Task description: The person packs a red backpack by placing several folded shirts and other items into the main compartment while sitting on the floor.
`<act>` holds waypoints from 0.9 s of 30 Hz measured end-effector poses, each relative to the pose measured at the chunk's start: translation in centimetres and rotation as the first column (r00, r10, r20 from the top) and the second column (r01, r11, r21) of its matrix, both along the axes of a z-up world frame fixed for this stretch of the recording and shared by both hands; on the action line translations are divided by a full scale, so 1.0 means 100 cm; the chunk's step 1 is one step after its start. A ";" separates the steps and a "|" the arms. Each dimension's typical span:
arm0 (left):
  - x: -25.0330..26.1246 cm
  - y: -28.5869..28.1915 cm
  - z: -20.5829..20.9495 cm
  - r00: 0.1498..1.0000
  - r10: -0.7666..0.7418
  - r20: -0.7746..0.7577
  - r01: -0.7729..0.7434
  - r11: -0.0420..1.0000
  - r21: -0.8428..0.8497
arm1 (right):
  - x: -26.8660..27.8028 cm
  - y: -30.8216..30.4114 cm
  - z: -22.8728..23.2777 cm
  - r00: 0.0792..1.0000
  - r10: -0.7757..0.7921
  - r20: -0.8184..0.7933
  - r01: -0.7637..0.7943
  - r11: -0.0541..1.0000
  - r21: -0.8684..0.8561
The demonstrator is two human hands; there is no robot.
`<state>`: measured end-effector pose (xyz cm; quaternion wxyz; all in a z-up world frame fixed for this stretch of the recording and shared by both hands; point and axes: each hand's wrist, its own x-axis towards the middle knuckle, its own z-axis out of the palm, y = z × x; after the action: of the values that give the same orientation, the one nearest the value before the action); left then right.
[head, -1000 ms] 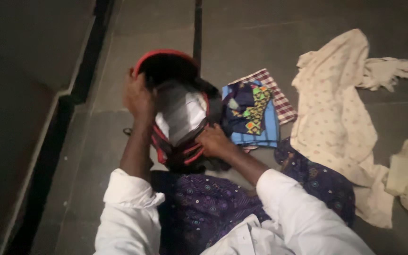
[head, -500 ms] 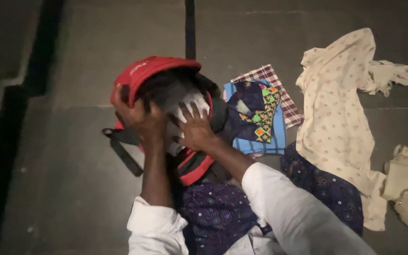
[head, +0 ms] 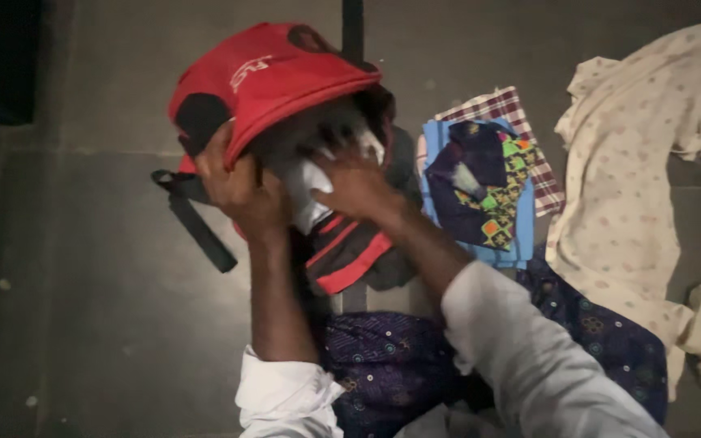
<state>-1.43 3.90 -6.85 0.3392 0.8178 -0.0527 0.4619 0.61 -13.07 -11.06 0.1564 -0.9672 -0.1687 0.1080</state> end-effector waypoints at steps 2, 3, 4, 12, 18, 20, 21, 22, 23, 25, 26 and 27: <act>-0.005 0.001 0.004 0.999 -0.009 0.032 0.010 1.000 -0.023 | -0.003 -0.015 0.004 0.980 0.070 0.189 -0.044 0.990 -0.135; -0.008 0.000 0.007 1.000 0.009 0.021 -0.009 1.000 -0.002 | -0.006 -0.025 0.007 0.978 0.083 0.190 -0.057 0.989 -0.138; -0.010 -0.002 0.011 1.000 0.025 0.015 -0.026 1.000 0.017 | -0.010 -0.033 0.012 0.959 0.120 0.255 -0.094 0.989 -0.111; -0.016 -0.012 0.034 0.998 -0.056 -0.028 0.056 0.998 -0.004 | 0.021 0.005 0.003 0.999 0.044 0.012 -0.043 0.994 -0.102; -0.007 0.000 0.025 0.999 -0.043 -0.016 0.042 0.997 -0.065 | 0.065 0.042 -0.029 0.717 0.198 0.668 -0.166 0.980 -0.112; -0.006 0.002 0.022 0.999 -0.031 -0.043 0.028 0.998 -0.055 | 0.069 0.036 -0.030 0.927 0.158 0.341 -0.198 0.976 0.087; -0.007 0.002 0.021 0.998 -0.035 -0.051 0.032 0.998 -0.057 | 0.067 0.036 -0.031 0.930 0.160 0.332 -0.199 0.976 0.088; -0.004 0.000 0.020 0.998 -0.047 -0.043 0.044 0.997 -0.058 | 0.070 0.034 -0.031 0.905 0.188 0.380 -0.225 0.973 0.054; -0.004 -0.002 0.020 0.998 -0.052 -0.038 0.050 0.997 -0.059 | 0.071 0.031 -0.032 0.878 0.218 0.426 -0.249 0.968 0.018; -0.003 -0.003 0.018 0.998 -0.067 -0.018 0.065 0.993 -0.096 | 0.068 0.030 -0.034 0.854 0.202 0.479 -0.224 0.975 -0.012; -0.003 -0.002 0.015 0.997 -0.076 -0.014 0.074 0.992 -0.100 | 0.063 0.031 -0.037 0.836 0.189 0.515 -0.200 0.979 -0.035; -0.002 0.001 0.013 0.998 -0.069 0.010 0.069 0.994 -0.081 | 0.060 0.033 -0.040 0.836 0.184 0.518 -0.192 0.981 -0.040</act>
<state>-1.59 3.97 -5.55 0.3877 0.7995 -0.0632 0.4544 6.59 -9.76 -15.05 0.1005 -0.9380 -0.2994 -0.1429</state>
